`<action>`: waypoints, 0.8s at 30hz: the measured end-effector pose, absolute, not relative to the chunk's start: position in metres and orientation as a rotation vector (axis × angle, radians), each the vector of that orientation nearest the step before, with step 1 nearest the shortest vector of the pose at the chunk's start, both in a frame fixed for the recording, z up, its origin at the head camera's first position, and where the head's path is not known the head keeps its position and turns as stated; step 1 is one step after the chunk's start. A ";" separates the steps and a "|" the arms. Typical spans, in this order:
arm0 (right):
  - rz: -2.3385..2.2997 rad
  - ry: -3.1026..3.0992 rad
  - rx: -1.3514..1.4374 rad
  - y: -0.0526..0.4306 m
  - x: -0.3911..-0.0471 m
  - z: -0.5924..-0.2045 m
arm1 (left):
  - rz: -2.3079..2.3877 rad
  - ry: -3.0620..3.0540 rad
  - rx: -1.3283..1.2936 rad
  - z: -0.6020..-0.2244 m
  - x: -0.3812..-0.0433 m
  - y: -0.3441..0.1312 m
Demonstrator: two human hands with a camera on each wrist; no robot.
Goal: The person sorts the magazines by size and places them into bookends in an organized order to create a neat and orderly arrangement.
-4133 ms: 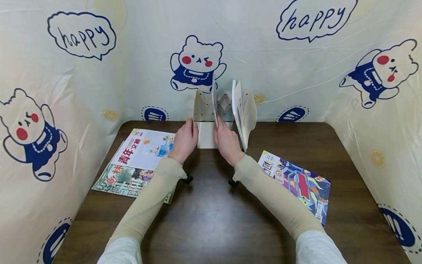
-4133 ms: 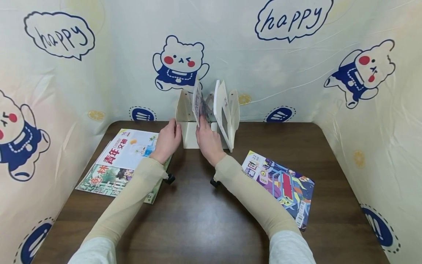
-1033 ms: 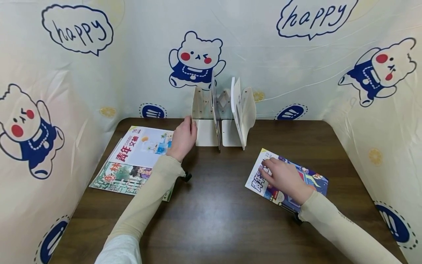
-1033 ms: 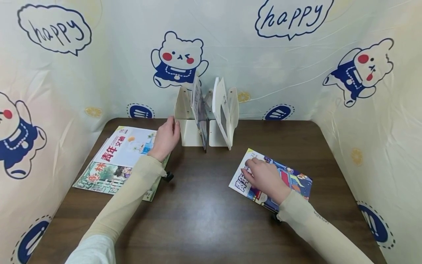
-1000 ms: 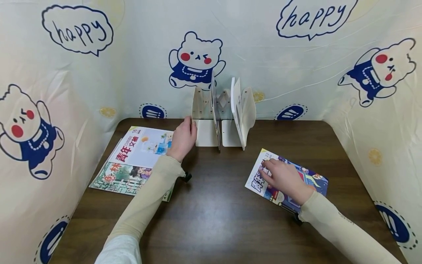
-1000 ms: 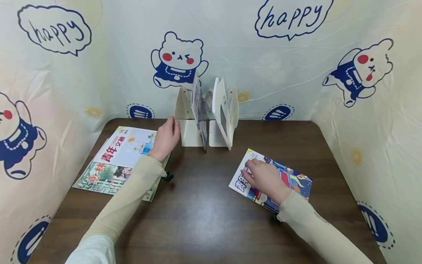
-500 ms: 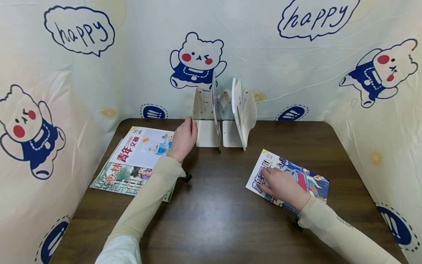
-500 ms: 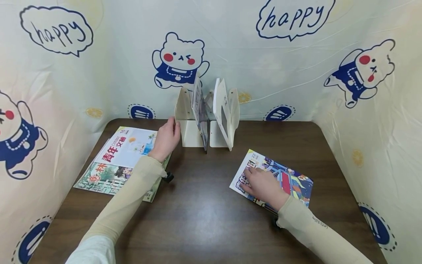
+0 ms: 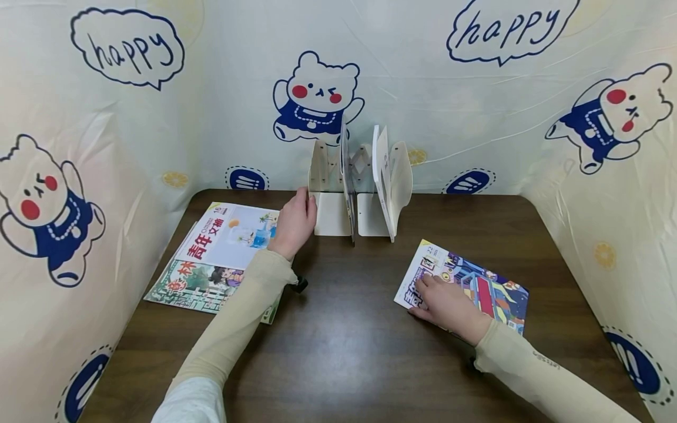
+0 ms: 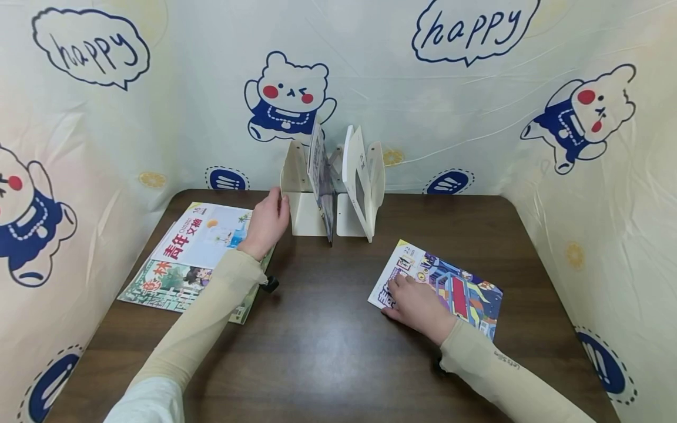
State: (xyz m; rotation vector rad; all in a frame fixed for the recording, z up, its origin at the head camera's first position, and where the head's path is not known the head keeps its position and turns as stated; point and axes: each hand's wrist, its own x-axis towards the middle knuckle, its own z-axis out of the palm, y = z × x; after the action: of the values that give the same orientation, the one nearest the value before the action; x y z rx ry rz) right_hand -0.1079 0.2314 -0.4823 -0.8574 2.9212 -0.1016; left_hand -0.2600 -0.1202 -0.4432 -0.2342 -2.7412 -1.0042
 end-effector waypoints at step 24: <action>0.153 3.067 -1.092 0.208 -0.093 -0.487 | -0.983 -2.733 -0.243 -0.443 -0.259 -0.120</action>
State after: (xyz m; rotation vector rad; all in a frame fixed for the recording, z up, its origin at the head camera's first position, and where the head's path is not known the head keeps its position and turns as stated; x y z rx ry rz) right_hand -0.0931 0.2082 -0.4867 -1.0918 3.0673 0.1530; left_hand -0.2594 -0.1201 -0.4428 -0.2426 -2.7332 -0.9832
